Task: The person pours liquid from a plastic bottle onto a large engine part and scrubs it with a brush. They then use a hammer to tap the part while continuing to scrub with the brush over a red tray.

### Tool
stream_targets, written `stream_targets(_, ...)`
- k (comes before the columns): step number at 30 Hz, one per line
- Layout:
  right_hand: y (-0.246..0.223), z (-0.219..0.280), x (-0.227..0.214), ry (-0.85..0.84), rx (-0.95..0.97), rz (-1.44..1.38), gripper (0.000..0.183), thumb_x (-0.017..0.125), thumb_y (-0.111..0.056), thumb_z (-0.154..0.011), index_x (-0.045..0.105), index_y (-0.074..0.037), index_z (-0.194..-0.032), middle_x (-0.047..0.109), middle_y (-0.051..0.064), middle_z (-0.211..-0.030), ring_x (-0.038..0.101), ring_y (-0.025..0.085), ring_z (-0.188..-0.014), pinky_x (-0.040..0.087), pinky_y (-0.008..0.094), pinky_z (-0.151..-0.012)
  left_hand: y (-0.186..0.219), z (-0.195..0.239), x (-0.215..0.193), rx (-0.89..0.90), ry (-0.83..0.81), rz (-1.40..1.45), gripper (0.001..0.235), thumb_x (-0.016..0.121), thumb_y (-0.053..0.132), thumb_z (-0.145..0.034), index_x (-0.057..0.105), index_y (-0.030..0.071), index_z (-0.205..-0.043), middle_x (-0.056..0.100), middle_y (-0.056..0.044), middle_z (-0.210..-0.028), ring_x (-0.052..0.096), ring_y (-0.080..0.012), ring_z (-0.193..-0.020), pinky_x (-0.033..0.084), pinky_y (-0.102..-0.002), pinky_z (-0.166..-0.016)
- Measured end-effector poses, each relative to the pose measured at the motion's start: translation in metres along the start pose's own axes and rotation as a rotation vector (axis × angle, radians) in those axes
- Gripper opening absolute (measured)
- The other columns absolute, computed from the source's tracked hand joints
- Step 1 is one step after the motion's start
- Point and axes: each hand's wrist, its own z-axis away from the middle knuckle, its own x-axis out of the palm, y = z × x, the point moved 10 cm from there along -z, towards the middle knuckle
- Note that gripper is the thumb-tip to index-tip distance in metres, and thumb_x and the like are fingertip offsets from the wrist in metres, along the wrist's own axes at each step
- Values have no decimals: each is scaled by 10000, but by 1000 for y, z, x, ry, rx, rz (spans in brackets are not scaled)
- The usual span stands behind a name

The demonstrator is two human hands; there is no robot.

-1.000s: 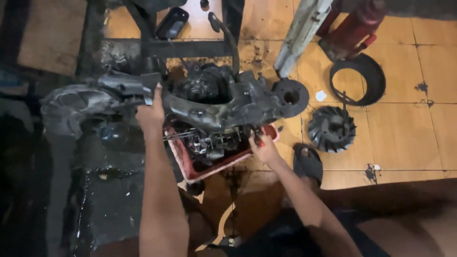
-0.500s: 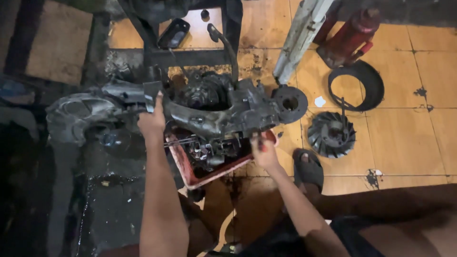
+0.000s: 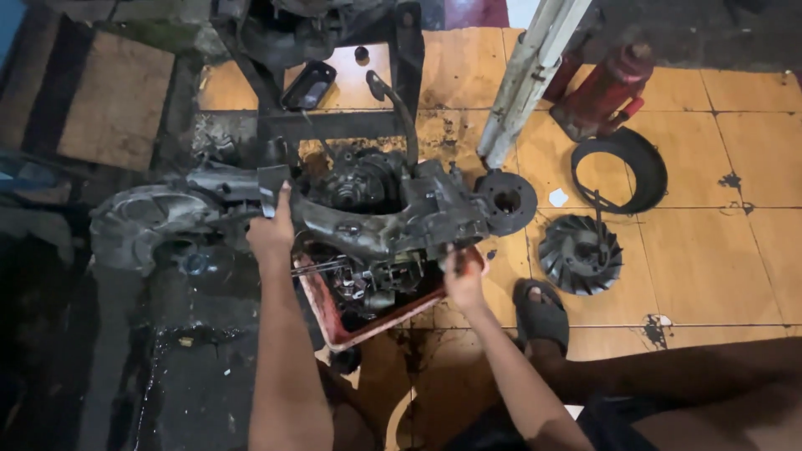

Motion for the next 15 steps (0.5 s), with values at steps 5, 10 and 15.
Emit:
stream_targets(5, 13, 0, 3, -94, -75, -189, 127, 644, -119, -913, 703, -17, -960, 739, 165, -805, 749, 288, -740, 611, 377, -620, -2, 0, 0, 16, 6, -18, 1114, 555, 939, -816, 687, -83, -1237, 645, -319, -1290, 589, -431, -1279, 461, -506, -1084)
stream_targets(10, 15, 30, -20, -35, -20, -116, 300, 510, -179, -1033, 681, 55, -956, 727, 269, -843, 736, 287, -857, 570, 401, -754, 0, -2, 2, 10, -1, -27, 1119, 559, 929, -810, 669, -96, -1245, 654, -315, -1282, 599, -423, -1274, 467, -505, -1081)
stream_targets(15, 50, 26, -30, 34, -149, -267, 227, 583, -105, -965, 642, -38, -757, 604, 117, -597, 557, 101, -658, 467, 278, -603, 2, 7, -2, -7, -13, -21, 1098, 555, 905, -818, 676, -86, -1275, 640, -323, -1303, 595, -429, -1278, 467, -502, -1084)
